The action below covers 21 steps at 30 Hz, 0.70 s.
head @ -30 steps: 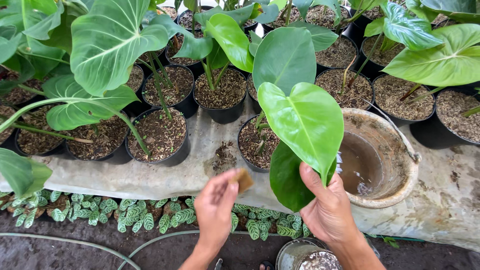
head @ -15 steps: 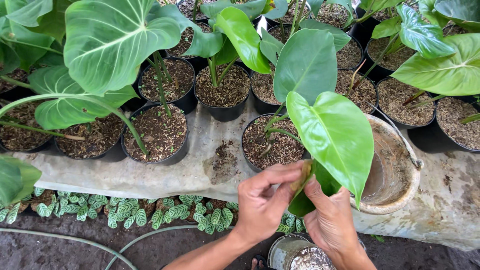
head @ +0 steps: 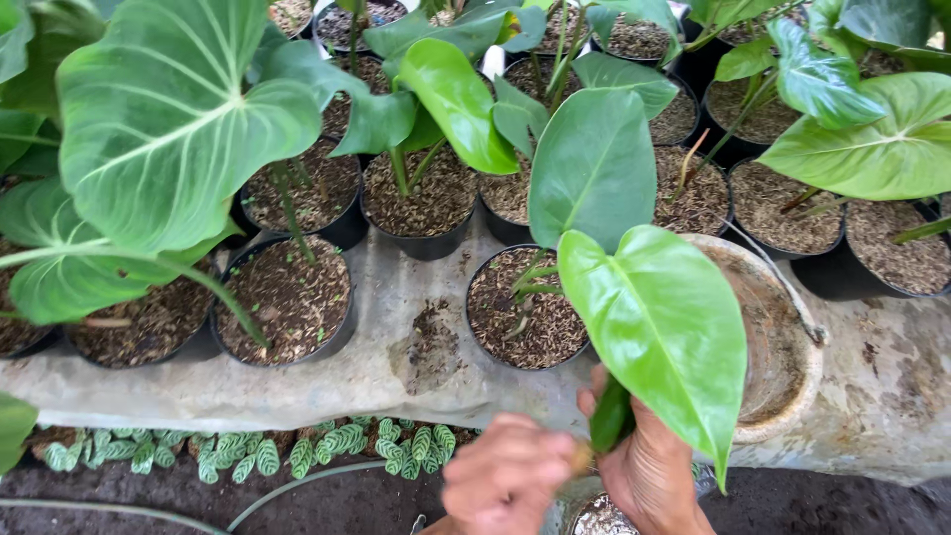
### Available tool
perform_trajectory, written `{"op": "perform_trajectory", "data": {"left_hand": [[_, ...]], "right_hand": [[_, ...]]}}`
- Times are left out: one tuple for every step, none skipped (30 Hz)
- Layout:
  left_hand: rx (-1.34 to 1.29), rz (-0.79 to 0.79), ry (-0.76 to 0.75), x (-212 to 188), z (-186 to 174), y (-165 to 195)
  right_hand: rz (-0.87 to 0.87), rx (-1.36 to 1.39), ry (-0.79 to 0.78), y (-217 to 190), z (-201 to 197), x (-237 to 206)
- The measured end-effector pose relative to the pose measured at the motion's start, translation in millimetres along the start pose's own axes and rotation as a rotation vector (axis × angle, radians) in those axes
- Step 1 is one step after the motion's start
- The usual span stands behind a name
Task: The person wipes the leaves of potted plants with a small sponge, dipping it in a bucket of water between leaves. They support each leaf with one hand while rubbing its surface, then move to the next potted plant along the bench.
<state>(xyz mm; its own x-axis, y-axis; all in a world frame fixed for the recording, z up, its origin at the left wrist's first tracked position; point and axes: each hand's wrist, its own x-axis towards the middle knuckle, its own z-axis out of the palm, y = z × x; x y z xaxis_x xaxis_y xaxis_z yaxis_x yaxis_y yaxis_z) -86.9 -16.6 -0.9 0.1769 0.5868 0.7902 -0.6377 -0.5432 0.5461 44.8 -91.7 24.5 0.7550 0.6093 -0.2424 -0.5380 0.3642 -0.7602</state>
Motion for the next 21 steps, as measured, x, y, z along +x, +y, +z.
{"op": "perform_trajectory", "data": {"left_hand": [[-0.062,-0.148,0.069,-4,-4,-4],[-0.123,-0.3,0.137,-6,-10,-6],[-0.183,-0.454,0.204,-8,-13,-9],[-0.247,-0.534,0.245,-6,-12,-17],[-0.309,-0.614,0.286,-3,-11,-25],[-0.369,-0.697,0.325,-1,-11,-28],[-0.399,-0.713,0.304,1,-8,-30],[-0.428,-0.728,0.284,4,-5,-32],[-0.456,-0.745,0.267,7,0,-32],[-0.47,-0.792,0.265,8,5,-29],[-0.482,-0.832,0.266,9,10,-27],[-0.491,-0.865,0.269,10,15,-25],[-0.471,-0.807,0.258,11,21,-23],[-0.448,-0.748,0.245,12,27,-21],[-0.424,-0.691,0.23,12,31,-17],[-0.384,-0.68,0.219,12,33,-13],[-0.349,-0.667,0.209,12,36,-10],[-0.315,-0.653,0.2,13,40,-7],[-0.343,-0.619,0.217,15,46,-6],[-0.371,-0.58,0.235,18,52,-6],[-0.395,-0.543,0.256,22,57,-5]], "right_hand": [[-0.022,0.041,-0.046,0,-3,0],[-0.043,0.082,-0.091,0,-5,-1],[-0.064,0.12,-0.134,-1,-9,-3],[-0.073,0.081,-0.108,-1,-11,-5],[-0.08,0.044,-0.082,-2,-14,-7],[-0.085,0.009,-0.053,-2,-15,-10],[-0.111,0.0,-0.091,-3,-16,-10],[-0.136,-0.008,-0.129,-5,-15,-10],[-0.158,-0.018,-0.167,-7,-13,-12],[-0.225,-0.171,-0.123,-10,-9,-15],[-0.291,-0.324,-0.086,-13,-4,-14],[-0.357,-0.475,-0.056,-16,4,-11],[-0.538,-0.726,-0.035,-22,10,-13],[-0.72,-0.973,-0.012,-28,17,-15],[-0.782,-0.919,-0.045,-28,27,-14],[-0.846,-0.864,-0.074,-30,36,-14],[-0.912,-0.811,-0.103,-32,42,-16],[-1.018,-0.894,-0.085,-36,46,-20],[-1.128,-0.974,-0.069,-39,48,-22],[-1.241,-1.051,-0.056,-42,49,-23],[-1.175,-1.078,-0.108,-45,47,-27]]}}
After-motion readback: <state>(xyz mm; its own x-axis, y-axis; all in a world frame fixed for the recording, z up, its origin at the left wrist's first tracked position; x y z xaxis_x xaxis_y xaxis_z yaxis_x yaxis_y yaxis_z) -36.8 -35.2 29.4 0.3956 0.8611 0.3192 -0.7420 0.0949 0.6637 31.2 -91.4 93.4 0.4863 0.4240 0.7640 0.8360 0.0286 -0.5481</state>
